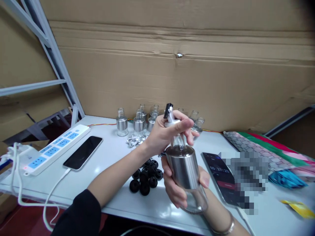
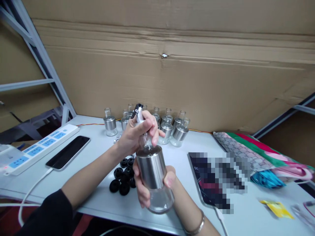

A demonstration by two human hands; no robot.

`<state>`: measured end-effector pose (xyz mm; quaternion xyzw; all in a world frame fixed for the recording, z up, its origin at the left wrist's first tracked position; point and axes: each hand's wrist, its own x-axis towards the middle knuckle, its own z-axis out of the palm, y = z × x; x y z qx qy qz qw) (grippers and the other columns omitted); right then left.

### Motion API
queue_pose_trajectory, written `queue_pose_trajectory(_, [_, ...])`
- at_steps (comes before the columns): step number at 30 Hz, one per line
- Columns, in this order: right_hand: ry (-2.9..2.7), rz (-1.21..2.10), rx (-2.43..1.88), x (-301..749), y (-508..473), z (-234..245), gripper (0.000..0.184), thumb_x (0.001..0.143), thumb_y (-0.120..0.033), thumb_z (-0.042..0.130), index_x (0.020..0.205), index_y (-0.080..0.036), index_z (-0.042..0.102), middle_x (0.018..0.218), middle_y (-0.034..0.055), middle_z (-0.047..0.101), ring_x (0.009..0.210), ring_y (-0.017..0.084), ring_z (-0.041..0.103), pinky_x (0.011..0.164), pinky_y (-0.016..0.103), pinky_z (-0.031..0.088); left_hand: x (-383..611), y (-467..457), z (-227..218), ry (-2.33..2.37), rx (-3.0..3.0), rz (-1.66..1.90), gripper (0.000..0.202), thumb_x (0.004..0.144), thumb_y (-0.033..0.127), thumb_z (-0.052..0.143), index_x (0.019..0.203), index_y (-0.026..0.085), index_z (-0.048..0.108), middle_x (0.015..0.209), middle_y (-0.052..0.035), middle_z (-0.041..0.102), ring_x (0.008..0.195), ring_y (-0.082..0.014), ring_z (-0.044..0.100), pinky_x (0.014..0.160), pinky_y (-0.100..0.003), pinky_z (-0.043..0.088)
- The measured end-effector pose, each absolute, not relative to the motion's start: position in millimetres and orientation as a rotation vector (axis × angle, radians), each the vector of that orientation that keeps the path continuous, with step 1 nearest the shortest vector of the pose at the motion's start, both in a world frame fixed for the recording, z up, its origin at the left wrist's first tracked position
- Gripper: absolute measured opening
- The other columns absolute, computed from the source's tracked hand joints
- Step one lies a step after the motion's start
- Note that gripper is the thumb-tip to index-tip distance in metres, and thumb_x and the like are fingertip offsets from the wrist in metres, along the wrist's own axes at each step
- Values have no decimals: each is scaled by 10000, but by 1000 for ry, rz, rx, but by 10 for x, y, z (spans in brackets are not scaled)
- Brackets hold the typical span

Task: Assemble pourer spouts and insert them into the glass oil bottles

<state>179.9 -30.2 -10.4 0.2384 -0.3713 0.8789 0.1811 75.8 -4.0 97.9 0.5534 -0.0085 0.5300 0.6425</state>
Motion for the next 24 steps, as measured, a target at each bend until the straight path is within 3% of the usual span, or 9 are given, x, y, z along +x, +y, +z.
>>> queue_pose_trajectory(6, [-1145,2489,131,1961,-338,78,532,550,-294,762,1014,-163,537,720,19,680,614,136,659,598,248,515,717,-33,944,286,1662,1553,290,807,475,648,789,196,571,602,24,623,558,-115,632,604,-270,505])
queue_pose_trajectory(11, [-1098,2279,-185,1943,-315,105,569,519,-283,787,1026,-151,563,742,23,689,649,143,668,604,243,501,621,197,872,498,2200,1991,209,813,374,656,710,211,574,686,7,642,654,-125,609,651,-276,481])
queue_pose_trajectory(14, [-1059,2100,-366,1898,-283,105,537,523,-294,789,999,-148,587,744,18,683,648,144,663,601,249,503,563,305,872,687,2357,1828,190,801,346,668,716,194,592,711,-2,646,674,-126,584,676,-269,454])
queue_pose_trajectory(19, [-1112,1783,-662,1882,-267,141,432,536,-298,786,898,-152,600,728,33,683,646,168,650,600,292,510,499,323,942,837,2128,1327,146,774,307,671,770,177,606,704,29,617,632,-98,536,616,-224,407])
queue_pose_trajectory(24, [-1166,1796,-690,1856,-309,156,488,556,-346,798,954,-160,587,762,41,691,665,179,659,642,321,525,480,279,941,805,2194,1361,131,754,298,671,781,180,621,669,29,605,575,-90,494,582,-226,382])
